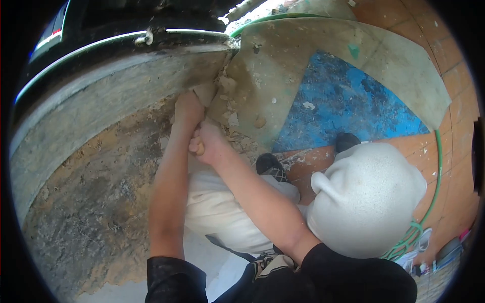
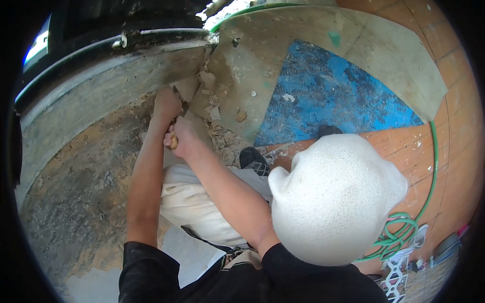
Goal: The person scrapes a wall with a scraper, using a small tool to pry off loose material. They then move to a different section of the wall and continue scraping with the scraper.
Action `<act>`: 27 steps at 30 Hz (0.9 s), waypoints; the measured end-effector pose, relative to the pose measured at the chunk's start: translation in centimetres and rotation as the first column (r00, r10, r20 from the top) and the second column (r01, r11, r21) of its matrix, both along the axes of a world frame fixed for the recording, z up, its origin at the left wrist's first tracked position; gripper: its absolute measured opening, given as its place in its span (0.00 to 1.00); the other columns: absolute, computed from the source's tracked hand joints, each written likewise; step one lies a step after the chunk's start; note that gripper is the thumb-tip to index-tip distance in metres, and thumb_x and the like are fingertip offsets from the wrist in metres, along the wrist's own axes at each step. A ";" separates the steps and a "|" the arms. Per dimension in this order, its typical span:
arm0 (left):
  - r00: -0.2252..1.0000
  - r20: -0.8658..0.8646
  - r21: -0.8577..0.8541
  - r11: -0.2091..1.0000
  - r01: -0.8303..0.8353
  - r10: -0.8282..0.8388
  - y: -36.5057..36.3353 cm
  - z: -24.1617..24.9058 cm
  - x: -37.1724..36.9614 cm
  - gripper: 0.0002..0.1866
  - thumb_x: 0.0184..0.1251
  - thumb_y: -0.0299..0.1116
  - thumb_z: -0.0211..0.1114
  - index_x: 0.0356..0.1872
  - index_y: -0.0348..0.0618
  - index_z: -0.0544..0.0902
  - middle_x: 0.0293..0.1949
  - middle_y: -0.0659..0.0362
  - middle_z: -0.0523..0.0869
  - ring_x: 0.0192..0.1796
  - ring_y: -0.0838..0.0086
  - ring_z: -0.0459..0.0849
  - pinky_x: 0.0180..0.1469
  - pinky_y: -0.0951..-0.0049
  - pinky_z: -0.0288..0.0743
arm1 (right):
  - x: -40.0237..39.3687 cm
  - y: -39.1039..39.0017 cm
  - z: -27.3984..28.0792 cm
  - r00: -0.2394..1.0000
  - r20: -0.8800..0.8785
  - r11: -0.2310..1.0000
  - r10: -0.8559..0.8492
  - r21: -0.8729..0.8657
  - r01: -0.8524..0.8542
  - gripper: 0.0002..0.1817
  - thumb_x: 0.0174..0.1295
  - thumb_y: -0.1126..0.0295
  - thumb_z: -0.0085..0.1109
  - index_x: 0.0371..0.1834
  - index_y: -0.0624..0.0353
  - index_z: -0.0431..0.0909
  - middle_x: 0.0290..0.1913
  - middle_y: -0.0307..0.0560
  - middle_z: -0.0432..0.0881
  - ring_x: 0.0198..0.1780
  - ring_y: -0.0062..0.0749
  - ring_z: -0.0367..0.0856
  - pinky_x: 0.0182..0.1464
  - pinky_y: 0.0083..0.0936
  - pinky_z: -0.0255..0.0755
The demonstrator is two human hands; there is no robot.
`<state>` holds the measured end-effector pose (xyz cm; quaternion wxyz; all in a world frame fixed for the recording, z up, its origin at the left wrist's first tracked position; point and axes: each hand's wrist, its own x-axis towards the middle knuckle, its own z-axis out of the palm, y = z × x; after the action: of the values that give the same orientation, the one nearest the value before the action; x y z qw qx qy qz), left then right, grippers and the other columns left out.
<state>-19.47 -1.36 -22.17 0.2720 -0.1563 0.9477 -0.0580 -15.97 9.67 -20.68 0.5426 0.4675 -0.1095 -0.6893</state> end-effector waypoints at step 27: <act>0.992 -0.098 -0.156 0.983 -0.099 0.085 0.6 8.5 5.3 0.18 0.63 0.37 0.55 0.28 0.27 0.79 0.31 0.35 0.82 0.39 0.43 0.82 0.44 0.51 0.75 | 5.4 1.5 7.3 0.989 -0.128 0.976 0.070 -0.194 -0.094 0.13 0.72 0.58 0.37 0.30 0.49 0.64 0.17 0.30 0.62 0.13 0.18 0.61 0.12 0.16 0.58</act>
<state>-14.15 -0.76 -13.64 0.2174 -0.2238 0.9431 -0.1145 -10.59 11.16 -13.42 0.6203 0.3724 -0.1258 -0.6787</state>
